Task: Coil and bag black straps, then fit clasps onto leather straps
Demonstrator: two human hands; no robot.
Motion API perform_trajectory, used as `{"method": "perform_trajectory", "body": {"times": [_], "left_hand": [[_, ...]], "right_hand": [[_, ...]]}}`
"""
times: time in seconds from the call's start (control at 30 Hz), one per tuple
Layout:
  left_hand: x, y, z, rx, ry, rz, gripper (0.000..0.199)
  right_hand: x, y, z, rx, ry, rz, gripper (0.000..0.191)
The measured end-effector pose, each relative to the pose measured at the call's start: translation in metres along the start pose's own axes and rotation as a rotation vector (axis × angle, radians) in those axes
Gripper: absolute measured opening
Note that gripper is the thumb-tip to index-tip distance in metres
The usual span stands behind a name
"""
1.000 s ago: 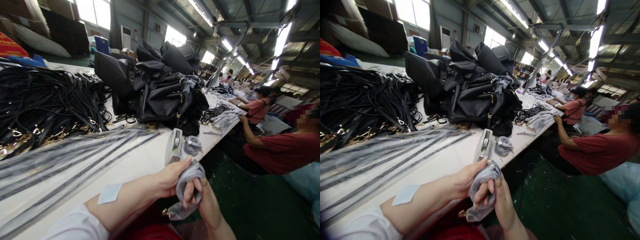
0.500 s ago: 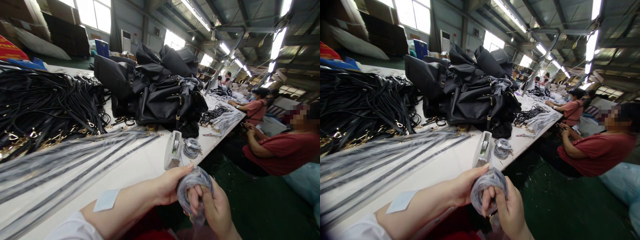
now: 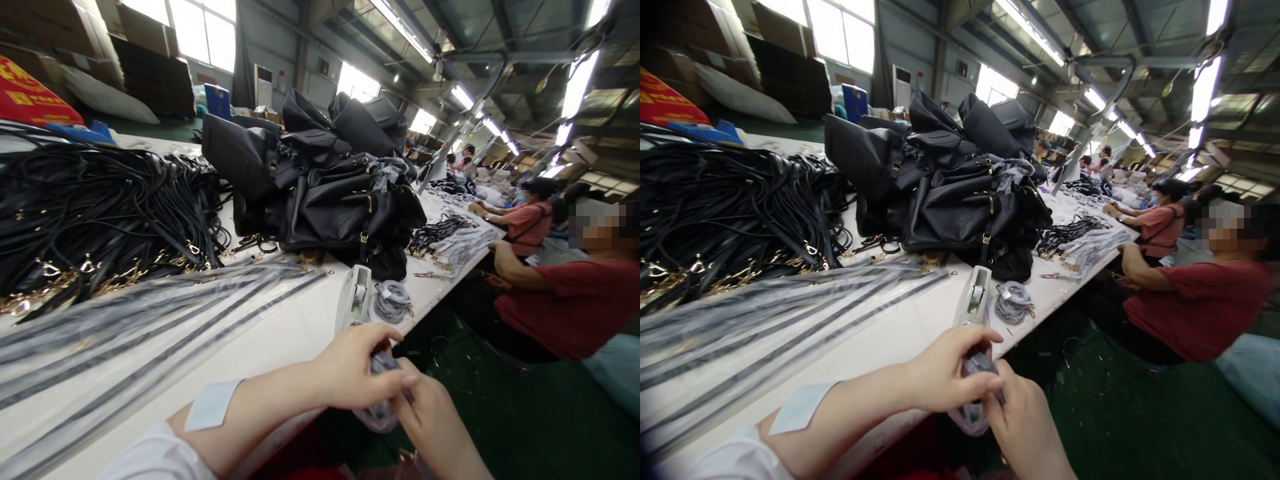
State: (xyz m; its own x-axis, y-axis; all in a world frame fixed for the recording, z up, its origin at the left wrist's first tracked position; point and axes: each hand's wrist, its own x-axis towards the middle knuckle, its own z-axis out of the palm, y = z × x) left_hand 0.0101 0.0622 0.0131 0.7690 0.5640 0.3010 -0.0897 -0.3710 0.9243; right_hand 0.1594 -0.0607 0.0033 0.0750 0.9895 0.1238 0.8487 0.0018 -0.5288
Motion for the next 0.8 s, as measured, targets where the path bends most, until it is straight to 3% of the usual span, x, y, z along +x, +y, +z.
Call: {"method": "perform_trajectory", "body": {"times": [0.07, 0.2, 0.33, 0.43, 0.6, 0.8], "left_hand": [[-0.002, 0.000, 0.003, 0.195, -0.020, 0.043, 0.038], [0.000, -0.005, 0.006, 0.302, -0.043, 0.070, 0.035], [0.002, -0.009, 0.003, 0.377, -0.146, -0.051, 0.040], [0.002, -0.010, 0.003, 0.304, -0.153, -0.128, 0.041], [0.006, -0.007, 0.002, 0.011, 0.076, -0.216, 0.039], [0.005, 0.001, -0.004, -0.222, 0.510, -0.117, 0.030]], "right_hand": [[0.003, 0.000, 0.008, -0.007, -0.023, 0.006, 0.031], [0.004, -0.001, 0.016, 0.037, 0.005, 0.031, 0.037], [0.005, -0.005, 0.013, 0.150, -0.099, 0.062, 0.035], [0.004, -0.008, 0.012, 0.216, -0.037, 0.094, 0.034], [0.002, -0.010, 0.013, 0.311, 0.136, 0.182, 0.035], [-0.002, -0.019, 0.021, 0.292, 0.184, 0.208, 0.045]]}}
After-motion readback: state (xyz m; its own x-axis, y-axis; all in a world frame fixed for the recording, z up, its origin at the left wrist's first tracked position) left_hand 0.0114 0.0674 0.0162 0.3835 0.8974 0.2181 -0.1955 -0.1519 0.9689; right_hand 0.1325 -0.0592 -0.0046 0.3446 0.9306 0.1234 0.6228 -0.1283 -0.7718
